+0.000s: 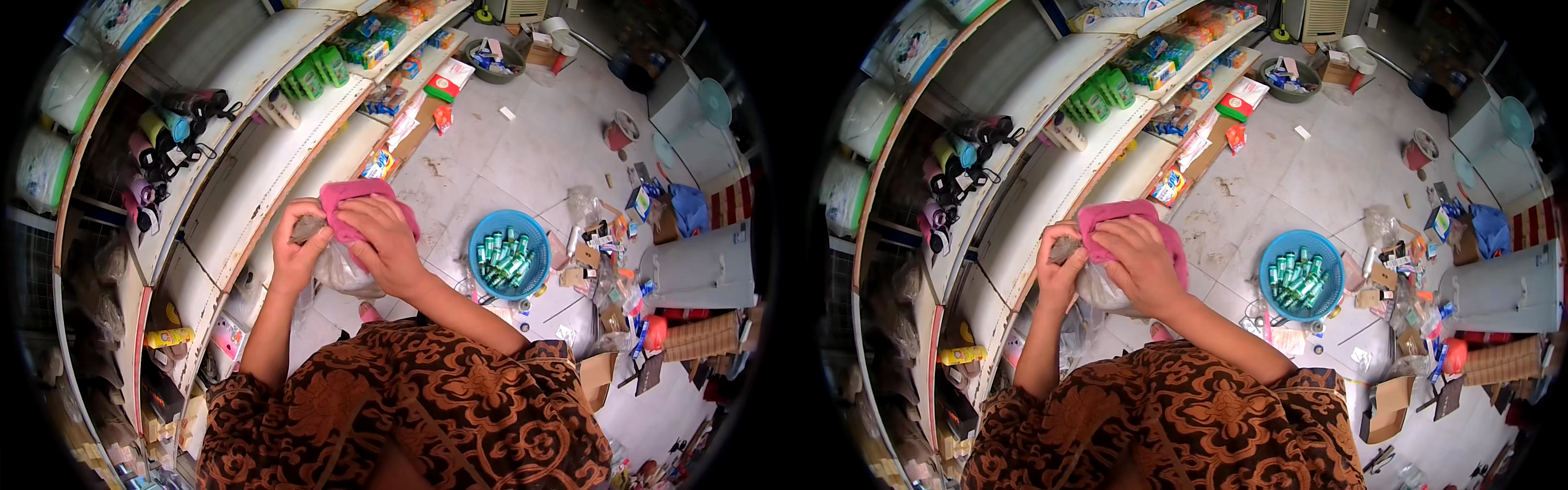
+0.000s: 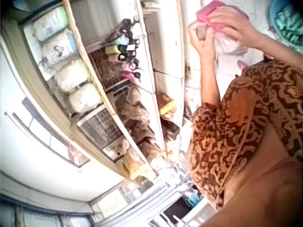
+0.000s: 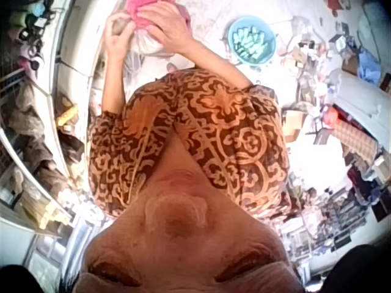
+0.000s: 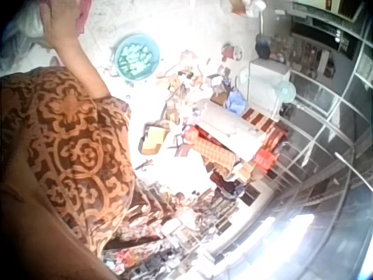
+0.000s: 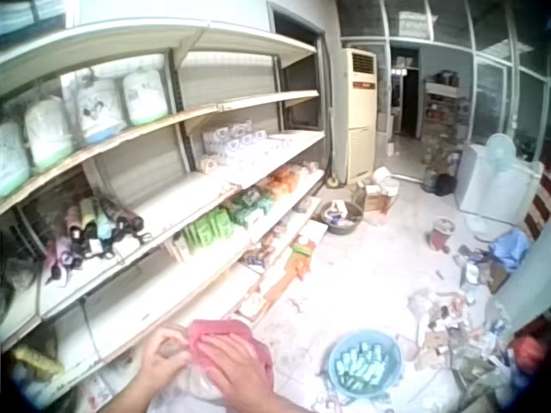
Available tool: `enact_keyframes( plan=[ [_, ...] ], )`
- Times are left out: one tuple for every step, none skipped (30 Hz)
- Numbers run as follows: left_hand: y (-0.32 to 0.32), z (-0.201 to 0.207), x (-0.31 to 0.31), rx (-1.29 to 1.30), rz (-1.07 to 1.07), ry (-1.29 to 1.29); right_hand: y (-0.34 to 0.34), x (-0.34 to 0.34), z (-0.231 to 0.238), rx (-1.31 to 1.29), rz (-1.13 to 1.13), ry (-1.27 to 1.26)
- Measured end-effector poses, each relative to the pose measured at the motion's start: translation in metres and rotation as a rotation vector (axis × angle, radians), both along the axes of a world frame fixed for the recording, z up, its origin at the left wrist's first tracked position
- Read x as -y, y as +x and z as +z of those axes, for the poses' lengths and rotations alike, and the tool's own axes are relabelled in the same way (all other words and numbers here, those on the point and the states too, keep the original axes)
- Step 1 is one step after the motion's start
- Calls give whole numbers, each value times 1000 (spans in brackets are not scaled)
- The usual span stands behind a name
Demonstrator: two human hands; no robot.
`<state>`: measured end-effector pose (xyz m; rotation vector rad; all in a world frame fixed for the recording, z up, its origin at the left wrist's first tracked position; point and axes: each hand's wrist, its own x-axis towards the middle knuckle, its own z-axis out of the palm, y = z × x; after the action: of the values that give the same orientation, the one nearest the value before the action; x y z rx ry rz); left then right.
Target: The person wipes down several objects, including a large white container and plastic cups, using a pink cloth before placing them on a shelf.
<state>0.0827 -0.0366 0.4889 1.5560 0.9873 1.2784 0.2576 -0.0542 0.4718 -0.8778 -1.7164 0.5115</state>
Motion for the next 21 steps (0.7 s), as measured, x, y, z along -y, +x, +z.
enact_keyframes(
  plan=[
    [0,0,1,40,-18,-32,3,1,4,27,32,5],
    [0,2,1,39,-18,-28,10,0,0,26,32,9],
    [1,3,1,3,-9,14,19,-2,-10,19,33,-44],
    [1,4,2,-32,2,54,29,-3,-23,14,35,-100],
    [2,3,0,-24,3,56,35,1,-37,-128,30,-173],
    [2,3,-1,-99,-22,46,35,5,-47,-120,31,-170],
    [0,3,-1,-183,-44,31,27,10,-46,-185,38,-249],
    [3,3,0,-185,-38,31,20,11,-43,-251,46,-327],
    [8,2,2,-142,-22,-19,16,11,-38,-166,23,-208],
    [12,0,2,-99,-6,-67,13,12,-22,-167,28,-207],
    [14,3,2,-103,2,-61,10,14,-1,-305,107,-356],
    [15,6,3,-143,-16,-79,9,14,10,-442,186,-506],
    [18,7,2,-176,-36,-97,11,9,13,-546,208,-584],
    [19,9,2,-210,-57,-115,11,4,17,-661,223,-657],
    [19,4,-1,-158,-92,-151,6,-3,24,-363,175,-292],
    [21,3,-1,-154,-92,-156,-1,-4,30,-63,119,59],
    [23,2,-2,-177,-44,-39,-8,-3,33,140,80,116],
    [26,1,-2,-199,4,78,-8,-1,28,143,81,111],
    [28,4,3,-245,62,31,-7,-4,17,65,62,5],
    [29,2,5,-238,70,33,-7,-5,8,-17,55,-108],
    [31,-1,6,-292,68,64,-3,-4,2,-95,67,-105]
  ],
)
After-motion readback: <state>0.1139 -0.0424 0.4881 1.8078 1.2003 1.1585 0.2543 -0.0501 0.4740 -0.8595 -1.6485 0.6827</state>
